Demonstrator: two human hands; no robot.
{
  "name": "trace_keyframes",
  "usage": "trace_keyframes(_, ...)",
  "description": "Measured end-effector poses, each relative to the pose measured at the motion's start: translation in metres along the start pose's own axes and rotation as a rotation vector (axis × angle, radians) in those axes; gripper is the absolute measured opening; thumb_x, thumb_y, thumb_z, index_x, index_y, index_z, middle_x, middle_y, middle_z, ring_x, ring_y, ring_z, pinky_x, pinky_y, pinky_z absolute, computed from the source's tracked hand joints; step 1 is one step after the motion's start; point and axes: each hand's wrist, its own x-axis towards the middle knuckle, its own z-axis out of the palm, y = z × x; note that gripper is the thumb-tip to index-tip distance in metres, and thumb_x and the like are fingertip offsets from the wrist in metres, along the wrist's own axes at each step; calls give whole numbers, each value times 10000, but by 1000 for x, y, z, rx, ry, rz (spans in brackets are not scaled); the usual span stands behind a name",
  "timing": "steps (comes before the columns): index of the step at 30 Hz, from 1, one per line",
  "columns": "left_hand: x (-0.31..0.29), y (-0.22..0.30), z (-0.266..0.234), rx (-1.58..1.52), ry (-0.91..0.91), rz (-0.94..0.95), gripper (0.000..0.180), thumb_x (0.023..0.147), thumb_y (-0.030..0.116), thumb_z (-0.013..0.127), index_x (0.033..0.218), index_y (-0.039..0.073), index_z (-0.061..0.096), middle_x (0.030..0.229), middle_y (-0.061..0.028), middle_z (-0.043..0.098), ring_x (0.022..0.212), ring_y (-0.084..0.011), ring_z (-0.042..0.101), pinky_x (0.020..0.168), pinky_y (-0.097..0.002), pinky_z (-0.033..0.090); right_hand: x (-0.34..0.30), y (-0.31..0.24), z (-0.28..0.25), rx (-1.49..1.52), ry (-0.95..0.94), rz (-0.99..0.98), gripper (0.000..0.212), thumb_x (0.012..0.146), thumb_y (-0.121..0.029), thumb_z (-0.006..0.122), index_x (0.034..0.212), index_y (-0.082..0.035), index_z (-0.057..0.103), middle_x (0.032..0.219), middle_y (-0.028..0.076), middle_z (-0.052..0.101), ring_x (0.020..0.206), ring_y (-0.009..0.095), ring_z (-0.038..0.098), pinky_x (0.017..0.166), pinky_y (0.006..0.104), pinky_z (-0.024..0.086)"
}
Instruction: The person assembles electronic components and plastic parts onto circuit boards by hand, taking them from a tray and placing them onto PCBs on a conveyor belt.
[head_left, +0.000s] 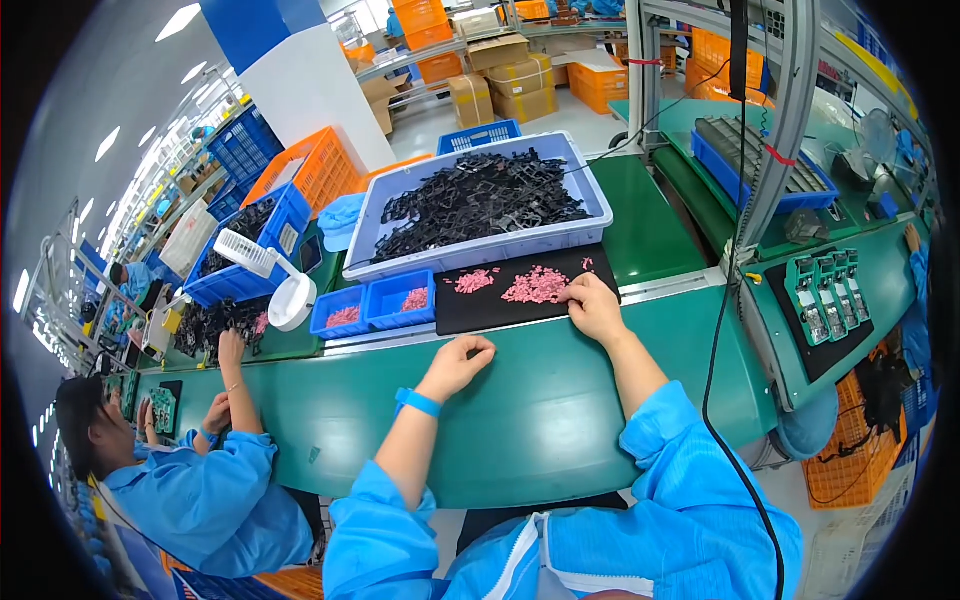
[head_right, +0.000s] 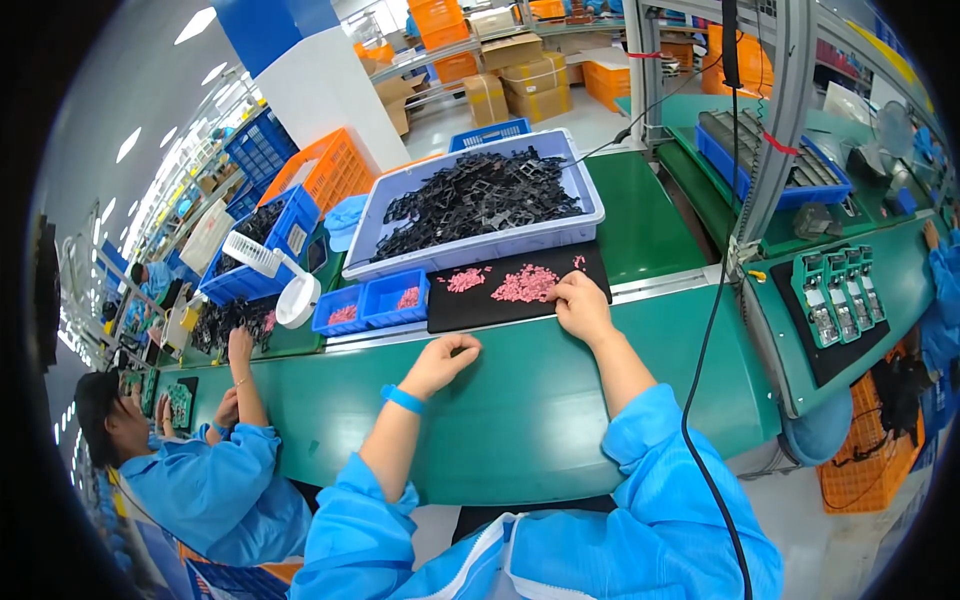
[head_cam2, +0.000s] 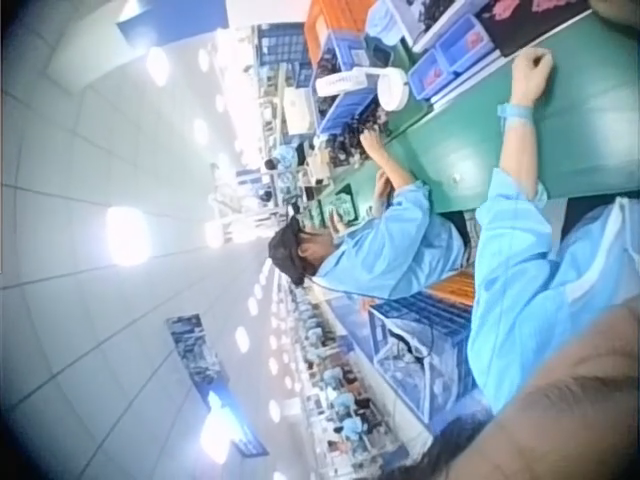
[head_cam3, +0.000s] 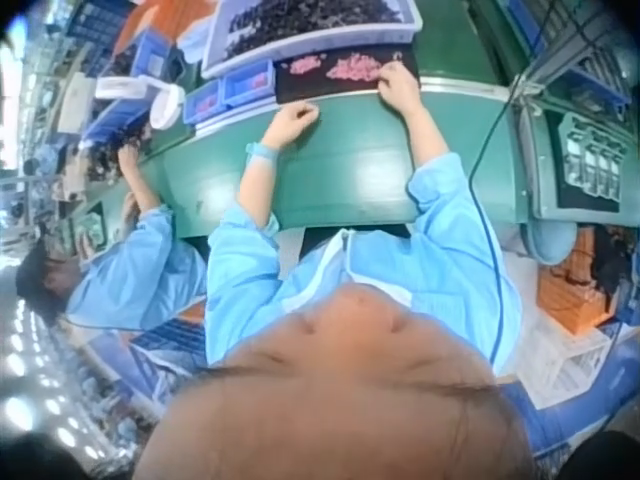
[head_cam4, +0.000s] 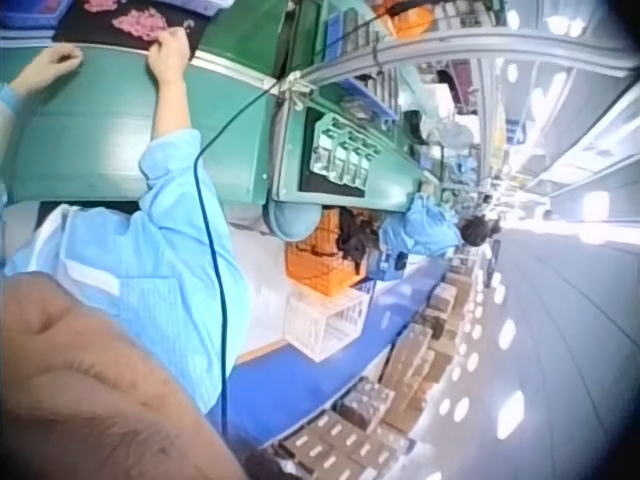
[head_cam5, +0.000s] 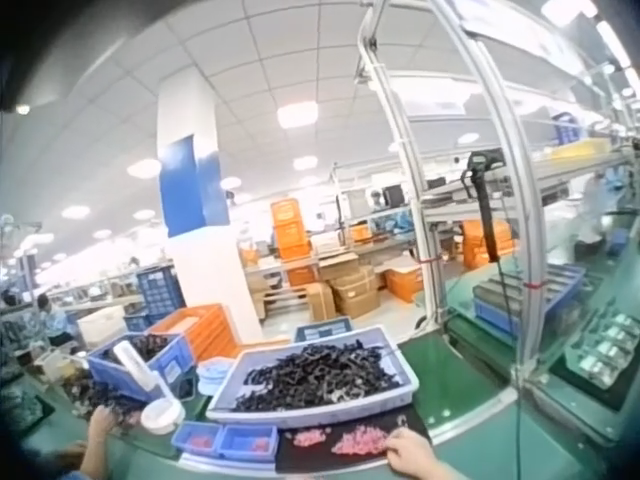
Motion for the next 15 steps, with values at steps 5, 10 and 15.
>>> trace_keyframes(5,-57,85,-47,372,-181,45,318,845,261,649,1025,-2,649,988,-188,660,914,-341,633,805,-391,507,1,9,1,66,21,23,106,698,2,594,745,-68,658,859,79,602,805,269,606,709,365,501)
trace_keyframes(10,-135,186,-86,535,-262,158,290,829,235,673,1008,17,605,999,-157,647,933,-359,614,813,-409,501,1,6,-3,36,-34,33,95,710,-45,632,792,-78,666,834,79,574,766,244,594,665,329,487)
trace_keyframes(15,-158,239,-113,454,-421,453,247,821,243,688,959,55,609,952,-102,645,913,-290,626,793,-376,511,2,6,-4,-136,-73,48,47,740,-78,656,762,-65,617,822,103,561,813,294,583,710,393,480)
